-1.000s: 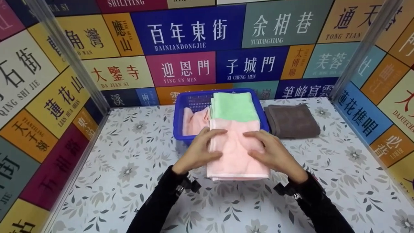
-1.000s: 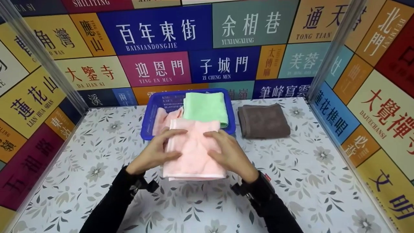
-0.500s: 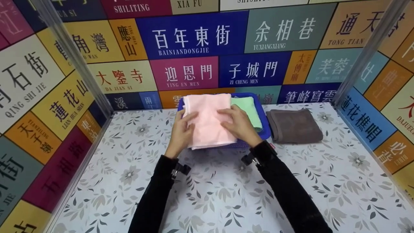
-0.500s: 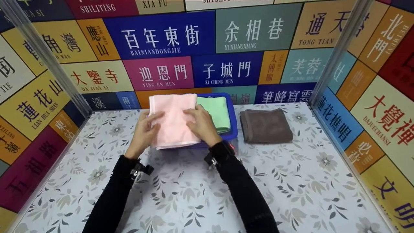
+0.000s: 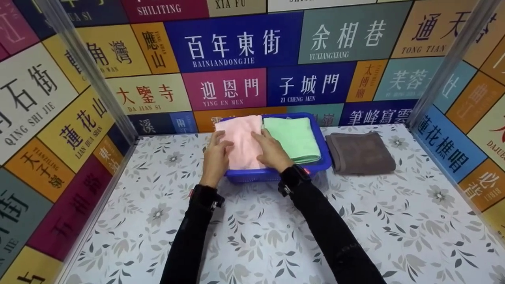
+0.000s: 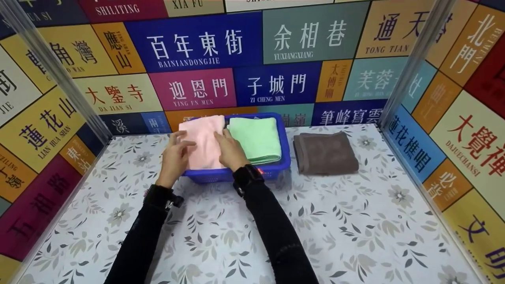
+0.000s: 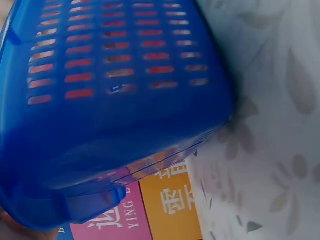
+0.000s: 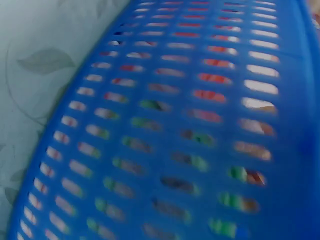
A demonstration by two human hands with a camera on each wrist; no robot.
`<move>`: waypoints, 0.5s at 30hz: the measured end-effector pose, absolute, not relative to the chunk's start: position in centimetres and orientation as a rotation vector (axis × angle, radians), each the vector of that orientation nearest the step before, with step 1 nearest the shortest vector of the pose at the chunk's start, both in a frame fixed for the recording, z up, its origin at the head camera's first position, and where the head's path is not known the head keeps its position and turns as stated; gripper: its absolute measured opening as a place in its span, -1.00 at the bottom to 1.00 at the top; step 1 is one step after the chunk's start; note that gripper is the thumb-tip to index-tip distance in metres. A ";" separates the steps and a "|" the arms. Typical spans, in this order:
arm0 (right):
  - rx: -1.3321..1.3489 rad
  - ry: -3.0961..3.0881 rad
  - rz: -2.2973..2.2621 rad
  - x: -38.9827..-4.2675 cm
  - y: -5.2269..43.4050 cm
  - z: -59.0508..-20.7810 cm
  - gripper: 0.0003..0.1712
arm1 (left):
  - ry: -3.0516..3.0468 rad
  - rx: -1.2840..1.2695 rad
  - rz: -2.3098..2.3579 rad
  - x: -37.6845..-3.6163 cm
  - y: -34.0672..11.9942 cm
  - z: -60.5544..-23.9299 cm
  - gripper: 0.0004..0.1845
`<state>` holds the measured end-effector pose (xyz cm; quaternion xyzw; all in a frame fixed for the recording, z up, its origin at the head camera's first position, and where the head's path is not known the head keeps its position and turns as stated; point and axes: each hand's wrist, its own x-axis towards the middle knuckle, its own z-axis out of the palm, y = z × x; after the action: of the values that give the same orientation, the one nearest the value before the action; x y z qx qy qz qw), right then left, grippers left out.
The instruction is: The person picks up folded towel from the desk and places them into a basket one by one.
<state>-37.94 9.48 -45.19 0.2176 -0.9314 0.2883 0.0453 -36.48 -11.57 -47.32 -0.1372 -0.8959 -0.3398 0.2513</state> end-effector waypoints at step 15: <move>0.509 -3.093 0.490 -38.5 8.3 -46.3 -0.31 | -2.732 -0.362 -0.360 -36.3 -11.7 -47.2 -0.75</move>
<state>-38.47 8.32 -46.33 0.1604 -0.9748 0.1546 -0.0154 -36.27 -11.72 -47.22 -0.1281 -0.9669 -0.1273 0.1802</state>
